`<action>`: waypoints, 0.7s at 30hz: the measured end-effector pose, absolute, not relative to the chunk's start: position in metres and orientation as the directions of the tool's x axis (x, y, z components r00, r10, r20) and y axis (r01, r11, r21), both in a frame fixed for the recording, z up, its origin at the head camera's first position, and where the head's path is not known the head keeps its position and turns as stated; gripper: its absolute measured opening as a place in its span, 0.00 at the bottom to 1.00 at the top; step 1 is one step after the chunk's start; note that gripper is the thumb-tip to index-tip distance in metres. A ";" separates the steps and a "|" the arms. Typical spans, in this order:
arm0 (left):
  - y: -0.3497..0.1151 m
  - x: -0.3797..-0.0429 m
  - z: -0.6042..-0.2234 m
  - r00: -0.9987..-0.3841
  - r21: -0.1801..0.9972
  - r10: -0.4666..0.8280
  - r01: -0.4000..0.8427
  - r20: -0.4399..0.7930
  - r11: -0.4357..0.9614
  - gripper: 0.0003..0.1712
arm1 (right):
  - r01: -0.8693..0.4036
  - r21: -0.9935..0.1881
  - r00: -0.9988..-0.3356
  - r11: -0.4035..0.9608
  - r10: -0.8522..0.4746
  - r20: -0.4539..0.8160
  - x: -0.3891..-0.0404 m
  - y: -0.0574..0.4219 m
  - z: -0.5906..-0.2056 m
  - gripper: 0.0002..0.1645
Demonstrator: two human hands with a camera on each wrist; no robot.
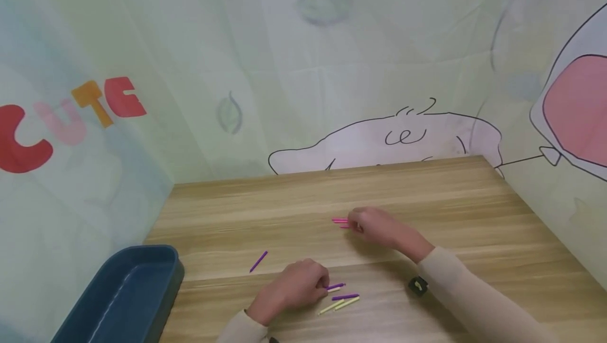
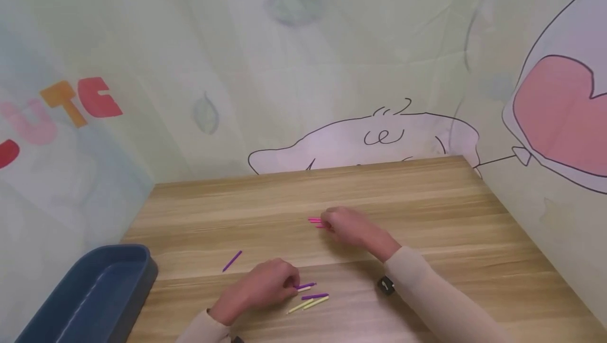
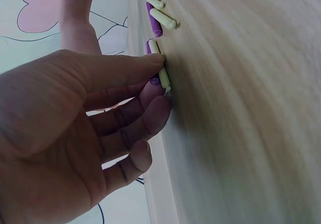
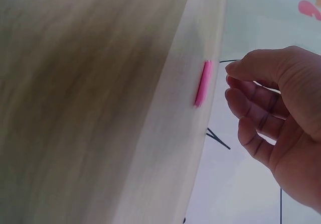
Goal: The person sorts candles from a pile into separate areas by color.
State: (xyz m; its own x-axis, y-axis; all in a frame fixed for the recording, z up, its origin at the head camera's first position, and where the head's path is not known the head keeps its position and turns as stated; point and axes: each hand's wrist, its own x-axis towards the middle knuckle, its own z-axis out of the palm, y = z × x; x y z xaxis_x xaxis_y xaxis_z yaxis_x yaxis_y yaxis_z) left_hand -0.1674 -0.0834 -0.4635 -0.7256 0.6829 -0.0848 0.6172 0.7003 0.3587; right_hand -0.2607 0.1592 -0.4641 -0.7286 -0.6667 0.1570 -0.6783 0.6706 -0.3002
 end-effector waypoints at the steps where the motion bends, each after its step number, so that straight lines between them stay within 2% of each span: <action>1: -0.084 -0.168 -0.464 -0.727 0.360 0.681 0.615 -0.086 0.701 0.05 | -0.677 -0.302 -0.729 0.671 -0.666 0.155 -0.260 0.159 -0.464 0.08; 5: -0.084 -0.168 -0.463 -0.733 0.368 0.673 0.602 -0.098 0.709 0.05 | -0.692 -0.302 -0.716 0.656 -0.676 0.172 -0.256 0.159 -0.462 0.08; 13: -0.084 -0.169 -0.462 -0.734 0.376 0.673 0.599 -0.095 0.707 0.04 | -0.774 -0.330 -0.620 0.540 -0.751 0.225 -0.242 0.159 -0.467 0.09; 21: -0.084 -0.168 -0.463 -0.724 0.385 0.685 0.612 -0.078 0.691 0.05 | -0.805 -0.329 -0.574 0.493 -0.788 0.224 -0.226 0.154 -0.468 0.09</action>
